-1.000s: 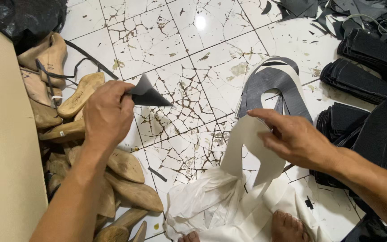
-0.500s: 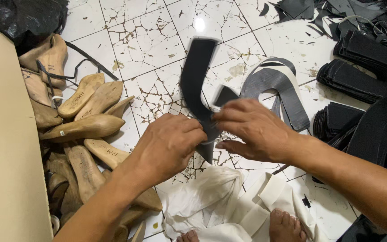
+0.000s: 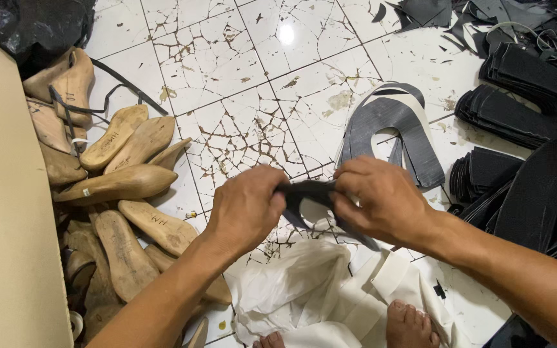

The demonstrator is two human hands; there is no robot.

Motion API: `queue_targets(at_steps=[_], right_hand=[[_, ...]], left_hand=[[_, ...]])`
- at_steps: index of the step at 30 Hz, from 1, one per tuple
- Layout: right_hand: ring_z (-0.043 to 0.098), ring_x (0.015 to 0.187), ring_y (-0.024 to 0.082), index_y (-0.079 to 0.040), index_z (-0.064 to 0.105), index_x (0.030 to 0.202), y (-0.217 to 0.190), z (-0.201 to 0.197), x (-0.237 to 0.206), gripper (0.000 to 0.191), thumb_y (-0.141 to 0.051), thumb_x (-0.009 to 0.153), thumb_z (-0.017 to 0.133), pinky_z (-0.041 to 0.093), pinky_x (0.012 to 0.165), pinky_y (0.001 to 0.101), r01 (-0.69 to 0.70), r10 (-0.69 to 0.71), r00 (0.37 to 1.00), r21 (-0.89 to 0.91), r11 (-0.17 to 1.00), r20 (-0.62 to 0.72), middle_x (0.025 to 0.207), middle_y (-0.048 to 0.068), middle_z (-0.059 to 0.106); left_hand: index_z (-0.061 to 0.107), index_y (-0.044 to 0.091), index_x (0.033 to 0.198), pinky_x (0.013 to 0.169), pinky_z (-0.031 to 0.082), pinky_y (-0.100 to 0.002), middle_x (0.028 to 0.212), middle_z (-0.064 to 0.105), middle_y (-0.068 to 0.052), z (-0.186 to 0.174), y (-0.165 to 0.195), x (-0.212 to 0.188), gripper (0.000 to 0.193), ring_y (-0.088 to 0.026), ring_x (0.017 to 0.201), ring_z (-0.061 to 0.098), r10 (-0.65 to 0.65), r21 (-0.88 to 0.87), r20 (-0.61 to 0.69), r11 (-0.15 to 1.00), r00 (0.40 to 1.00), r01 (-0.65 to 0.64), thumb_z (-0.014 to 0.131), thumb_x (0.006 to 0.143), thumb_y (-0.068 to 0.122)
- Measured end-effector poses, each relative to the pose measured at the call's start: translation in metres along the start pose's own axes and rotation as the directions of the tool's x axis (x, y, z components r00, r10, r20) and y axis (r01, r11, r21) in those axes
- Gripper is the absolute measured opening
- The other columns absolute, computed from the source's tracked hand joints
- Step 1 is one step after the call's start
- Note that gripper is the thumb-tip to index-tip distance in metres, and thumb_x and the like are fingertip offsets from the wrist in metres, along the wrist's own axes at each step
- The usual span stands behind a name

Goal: The person sits on the floor and hand-sews a black shoe part using a needle and thread. They pull the thread through the material, inspect the stitching, and place the finished piece onto a stack of similar parts.

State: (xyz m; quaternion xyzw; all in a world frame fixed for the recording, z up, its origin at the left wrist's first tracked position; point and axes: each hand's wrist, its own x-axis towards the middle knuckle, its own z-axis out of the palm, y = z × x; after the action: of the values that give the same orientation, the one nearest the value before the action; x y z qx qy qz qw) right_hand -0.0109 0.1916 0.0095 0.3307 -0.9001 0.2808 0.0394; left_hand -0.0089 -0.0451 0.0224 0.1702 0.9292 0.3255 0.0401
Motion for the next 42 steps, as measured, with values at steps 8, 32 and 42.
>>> queue_targets(at_steps=[8, 32, 42], right_hand=[[0.071, 0.078, 0.023, -0.004, 0.072, 0.087, 0.011, -0.022, -0.007, 0.013, -0.017, 0.085, 0.072, 0.055, 0.065, 0.0367, -0.123, 0.124, 0.992, 0.136, 0.983, 0.004, 0.090, 0.008, 0.072], [0.077, 0.073, 0.014, -0.004, 0.066, 0.102, -0.002, -0.020, -0.048, 0.017, -0.004, 0.085, 0.070, 0.060, 0.061, 0.0267, -0.011, -0.024, 0.996, 0.382, 0.924, 0.087, 0.088, 0.005, 0.076], [0.066, 0.075, 0.008, -0.001, 0.065, 0.107, 0.020, 0.005, -0.046, 0.012, -0.003, 0.095, 0.063, 0.056, 0.063, 0.0235, -0.424, 0.589, 0.805, 0.764, 0.486, 0.071, 0.088, 0.007, 0.072]], left_hand=[[0.072, 0.010, 0.109, 0.079, 0.055, -0.038, 0.096, 0.071, -0.012, 0.001, -0.014, 0.004, 0.022, -0.019, 0.085, 0.065, -0.093, -0.388, 0.404, 0.883, 0.910, 0.262, 0.065, 0.091, 0.020], [0.072, 0.002, 0.118, 0.089, 0.057, -0.027, 0.122, 0.060, -0.003, 0.020, -0.058, -0.002, 0.039, -0.013, 0.109, 0.063, 0.029, -0.728, 0.189, 0.675, 0.981, 0.120, 0.075, 0.089, 0.027], [0.074, -0.004, 0.113, 0.087, 0.057, -0.026, 0.122, 0.063, -0.008, 0.026, -0.021, -0.017, 0.032, -0.013, 0.106, 0.064, 0.105, -0.851, 0.099, 0.525, 0.989, 0.029, 0.077, 0.091, 0.018]])
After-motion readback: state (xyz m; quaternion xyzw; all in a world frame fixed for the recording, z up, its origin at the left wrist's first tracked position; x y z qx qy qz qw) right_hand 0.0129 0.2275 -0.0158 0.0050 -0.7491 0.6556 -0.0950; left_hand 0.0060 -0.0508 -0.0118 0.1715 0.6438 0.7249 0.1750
